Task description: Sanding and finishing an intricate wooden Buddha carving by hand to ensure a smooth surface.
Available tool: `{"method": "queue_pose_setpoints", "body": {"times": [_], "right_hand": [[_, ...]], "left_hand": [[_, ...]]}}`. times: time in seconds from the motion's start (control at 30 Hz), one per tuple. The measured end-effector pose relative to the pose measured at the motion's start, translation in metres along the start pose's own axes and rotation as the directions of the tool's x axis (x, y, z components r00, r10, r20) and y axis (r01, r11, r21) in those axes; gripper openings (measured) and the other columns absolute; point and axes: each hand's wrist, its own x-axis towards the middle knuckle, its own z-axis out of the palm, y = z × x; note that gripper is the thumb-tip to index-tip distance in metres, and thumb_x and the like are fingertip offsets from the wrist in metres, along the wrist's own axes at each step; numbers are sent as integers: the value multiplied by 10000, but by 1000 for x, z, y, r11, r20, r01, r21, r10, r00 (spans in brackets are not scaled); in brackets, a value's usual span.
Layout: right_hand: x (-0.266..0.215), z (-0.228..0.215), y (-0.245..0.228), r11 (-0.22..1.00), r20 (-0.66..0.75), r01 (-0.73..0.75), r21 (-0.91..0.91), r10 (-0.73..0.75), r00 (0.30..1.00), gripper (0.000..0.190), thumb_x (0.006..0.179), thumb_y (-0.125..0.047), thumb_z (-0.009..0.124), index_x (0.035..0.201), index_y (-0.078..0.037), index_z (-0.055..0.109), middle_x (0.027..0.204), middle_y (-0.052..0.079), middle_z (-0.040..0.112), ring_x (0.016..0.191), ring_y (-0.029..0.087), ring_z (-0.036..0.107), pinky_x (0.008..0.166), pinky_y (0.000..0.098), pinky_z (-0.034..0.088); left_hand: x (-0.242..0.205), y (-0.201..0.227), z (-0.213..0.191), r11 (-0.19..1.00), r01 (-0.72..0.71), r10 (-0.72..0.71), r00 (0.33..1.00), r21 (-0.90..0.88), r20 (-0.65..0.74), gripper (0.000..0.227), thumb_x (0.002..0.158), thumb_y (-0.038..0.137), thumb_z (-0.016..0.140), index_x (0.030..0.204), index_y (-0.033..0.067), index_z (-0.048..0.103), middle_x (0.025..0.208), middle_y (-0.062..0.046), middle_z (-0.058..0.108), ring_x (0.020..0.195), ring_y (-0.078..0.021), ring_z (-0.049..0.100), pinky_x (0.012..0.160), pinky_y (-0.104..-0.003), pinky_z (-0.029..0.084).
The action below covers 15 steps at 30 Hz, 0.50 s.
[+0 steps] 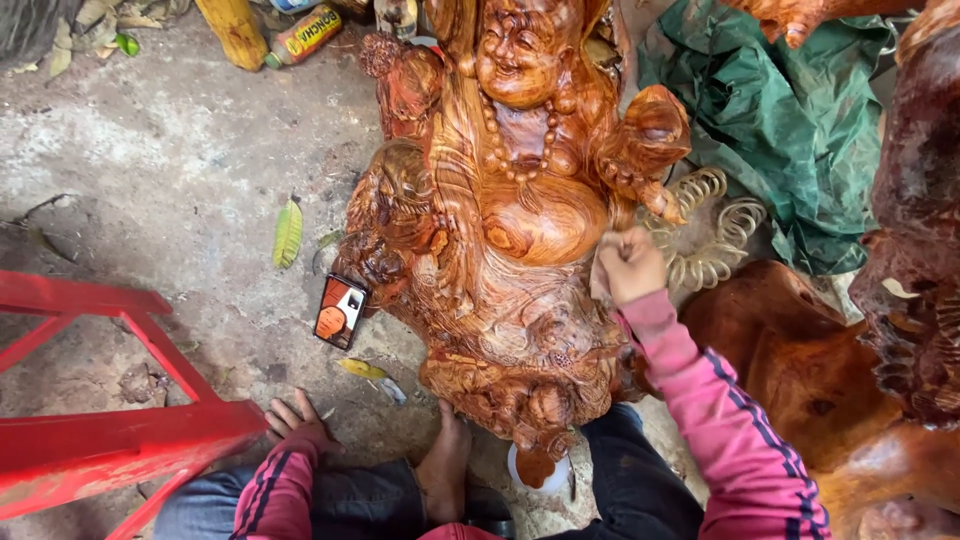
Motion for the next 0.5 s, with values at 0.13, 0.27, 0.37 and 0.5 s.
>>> {"method": "queue_pose_setpoints", "body": {"times": [0.13,0.27,0.37,0.5], "right_hand": [[17,-8,11,993,84,102,-63,-96,992,30,987,32,561,960,32,573,519,21,561,312,140,522,239,245,405],[17,-5,7,989,-27,141,-39,-142,990,96,966,34,575,936,-30,510,588,23,558,376,125,510,299,254,399],[-4,2,-10,997,20,61,-56,-60,998,74,955,30,553,1020,-2,539,560,13,552,363,125,491,297,250,388],[21,-5,-7,991,-18,130,-40,-131,991,47,993,84,566,992,52,600,606,55,594,354,124,513,286,231,438]], "left_hand": [[-2,2,3,999,18,-14,997,40,-79,1865,437,604,1106,1605,206,-292,1632,-360,-280,1520,-535,-143,1176,-636,95],[2,0,3,999,10,-9,999,40,-31,1825,500,599,1082,1593,202,-325,1625,-355,-311,1515,-535,-185,1182,-637,94],[1,-1,-5,1000,7,-7,1000,0,-17,1861,477,598,1110,1590,204,-330,1615,-357,-334,1506,-538,-221,1177,-650,68],[-4,3,0,997,23,-17,997,69,-81,1858,449,635,1078,1597,203,-318,1630,-360,-287,1518,-541,-150,1174,-651,122]]}}
